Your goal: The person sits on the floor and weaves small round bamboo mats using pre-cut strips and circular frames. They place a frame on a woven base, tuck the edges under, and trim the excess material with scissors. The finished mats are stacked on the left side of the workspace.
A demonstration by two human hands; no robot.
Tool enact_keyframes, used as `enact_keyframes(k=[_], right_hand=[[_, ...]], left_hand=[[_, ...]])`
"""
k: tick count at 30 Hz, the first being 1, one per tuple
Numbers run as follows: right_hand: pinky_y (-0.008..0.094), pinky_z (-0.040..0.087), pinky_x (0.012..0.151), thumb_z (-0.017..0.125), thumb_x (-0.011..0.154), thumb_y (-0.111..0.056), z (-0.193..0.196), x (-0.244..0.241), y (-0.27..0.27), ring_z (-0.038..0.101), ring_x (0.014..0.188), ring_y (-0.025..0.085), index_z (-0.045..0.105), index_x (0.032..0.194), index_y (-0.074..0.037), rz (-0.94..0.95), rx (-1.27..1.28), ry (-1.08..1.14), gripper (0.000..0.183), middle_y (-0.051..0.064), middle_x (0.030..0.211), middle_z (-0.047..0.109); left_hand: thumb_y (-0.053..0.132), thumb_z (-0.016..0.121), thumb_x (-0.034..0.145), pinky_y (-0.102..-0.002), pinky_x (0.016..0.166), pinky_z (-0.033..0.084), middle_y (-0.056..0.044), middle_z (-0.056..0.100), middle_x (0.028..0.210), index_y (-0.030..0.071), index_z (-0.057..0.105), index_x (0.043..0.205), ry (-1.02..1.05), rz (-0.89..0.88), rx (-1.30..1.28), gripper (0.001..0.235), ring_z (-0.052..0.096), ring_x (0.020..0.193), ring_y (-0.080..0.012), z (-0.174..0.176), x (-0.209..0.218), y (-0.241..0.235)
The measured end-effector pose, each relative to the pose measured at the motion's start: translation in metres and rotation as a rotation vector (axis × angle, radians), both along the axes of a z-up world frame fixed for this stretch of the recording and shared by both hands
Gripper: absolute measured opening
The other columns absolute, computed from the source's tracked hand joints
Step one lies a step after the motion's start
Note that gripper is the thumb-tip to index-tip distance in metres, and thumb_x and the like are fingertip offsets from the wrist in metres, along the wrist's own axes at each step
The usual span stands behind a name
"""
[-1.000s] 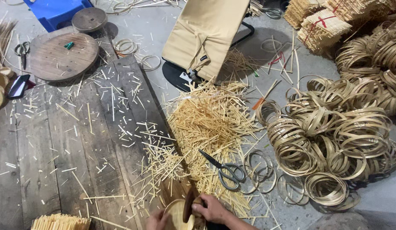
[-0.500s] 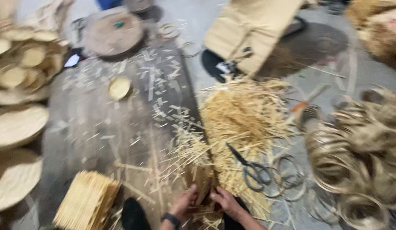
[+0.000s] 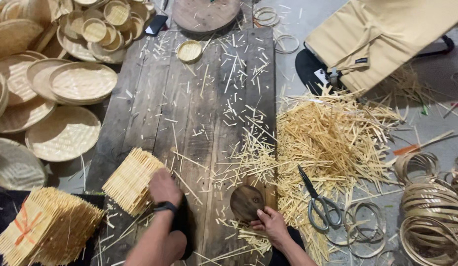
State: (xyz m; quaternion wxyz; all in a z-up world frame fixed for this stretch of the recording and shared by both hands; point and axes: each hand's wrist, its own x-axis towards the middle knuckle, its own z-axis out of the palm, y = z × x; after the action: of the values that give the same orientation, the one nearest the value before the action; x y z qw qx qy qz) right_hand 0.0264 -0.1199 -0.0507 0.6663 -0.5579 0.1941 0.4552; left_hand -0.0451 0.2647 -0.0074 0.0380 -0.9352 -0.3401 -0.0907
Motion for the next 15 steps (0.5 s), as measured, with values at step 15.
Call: enact_keyframes(k=[15], right_hand=[[0.033, 0.053, 0.054, 0.064, 0.097, -0.025, -0.014, -0.005, -0.012, 0.065, 0.066, 0.019, 0.065, 0.112, 0.001, 0.016, -0.093, 0.011, 0.030, 0.011, 0.080, 0.065]], left_hand=[[0.025, 0.057, 0.096, -0.042, 0.079, 0.059, -0.013, 0.075, 0.094, 0.019, 0.077, 0.099, -0.049, 0.221, -0.476, 0.021, 0.074, 0.088, -0.0334, 0.070, -0.045, 0.067]])
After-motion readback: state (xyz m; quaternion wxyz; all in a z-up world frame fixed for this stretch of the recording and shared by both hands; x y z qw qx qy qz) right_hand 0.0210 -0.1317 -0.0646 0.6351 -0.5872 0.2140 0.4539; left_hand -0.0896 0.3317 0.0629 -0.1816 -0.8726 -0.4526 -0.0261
